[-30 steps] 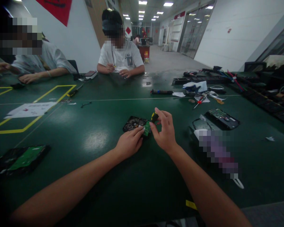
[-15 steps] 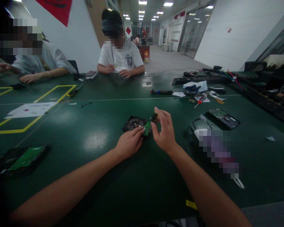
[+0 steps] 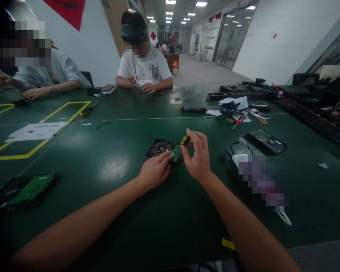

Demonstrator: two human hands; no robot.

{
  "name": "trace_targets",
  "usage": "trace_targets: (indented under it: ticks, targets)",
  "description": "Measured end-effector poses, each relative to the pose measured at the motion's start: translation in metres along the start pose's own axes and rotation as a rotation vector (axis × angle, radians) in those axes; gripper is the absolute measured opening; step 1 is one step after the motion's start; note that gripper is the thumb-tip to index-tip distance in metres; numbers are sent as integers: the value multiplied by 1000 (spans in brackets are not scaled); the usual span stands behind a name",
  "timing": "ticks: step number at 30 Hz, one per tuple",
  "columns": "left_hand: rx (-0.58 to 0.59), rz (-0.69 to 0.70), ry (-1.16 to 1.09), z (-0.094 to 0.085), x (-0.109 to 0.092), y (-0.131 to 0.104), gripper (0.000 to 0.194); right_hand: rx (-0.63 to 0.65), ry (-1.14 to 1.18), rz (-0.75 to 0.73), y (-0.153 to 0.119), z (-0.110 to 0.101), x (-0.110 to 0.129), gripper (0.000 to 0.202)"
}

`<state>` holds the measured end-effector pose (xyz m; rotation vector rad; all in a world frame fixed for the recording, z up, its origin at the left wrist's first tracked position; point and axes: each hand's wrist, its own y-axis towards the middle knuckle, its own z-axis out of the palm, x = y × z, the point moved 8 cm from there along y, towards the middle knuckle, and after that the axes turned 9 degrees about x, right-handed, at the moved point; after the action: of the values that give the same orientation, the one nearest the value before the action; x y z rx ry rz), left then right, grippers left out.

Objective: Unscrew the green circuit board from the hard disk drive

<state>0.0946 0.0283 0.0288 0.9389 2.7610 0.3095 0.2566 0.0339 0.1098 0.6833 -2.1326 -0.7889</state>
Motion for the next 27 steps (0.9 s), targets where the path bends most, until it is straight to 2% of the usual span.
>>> trace_targets:
  ticks: [3,8,14,20,27]
  targets:
    - [-3,0,-1,-1,0,0,44,-17,-19,12,0,-2,0,64]
    - [-1,-1,4,0,0,0,44,36,23,-1,1,3,2,70]
    - [8,-2,1,3,1,0,46,21,8,-11,0,2,1,72]
    - [1,-5,4,1,0,0,45,59,48,10,-1,8,-4,74]
    - [8,-4,11,-1,-1,0,44,3,15,0,-2,1,-3,71]
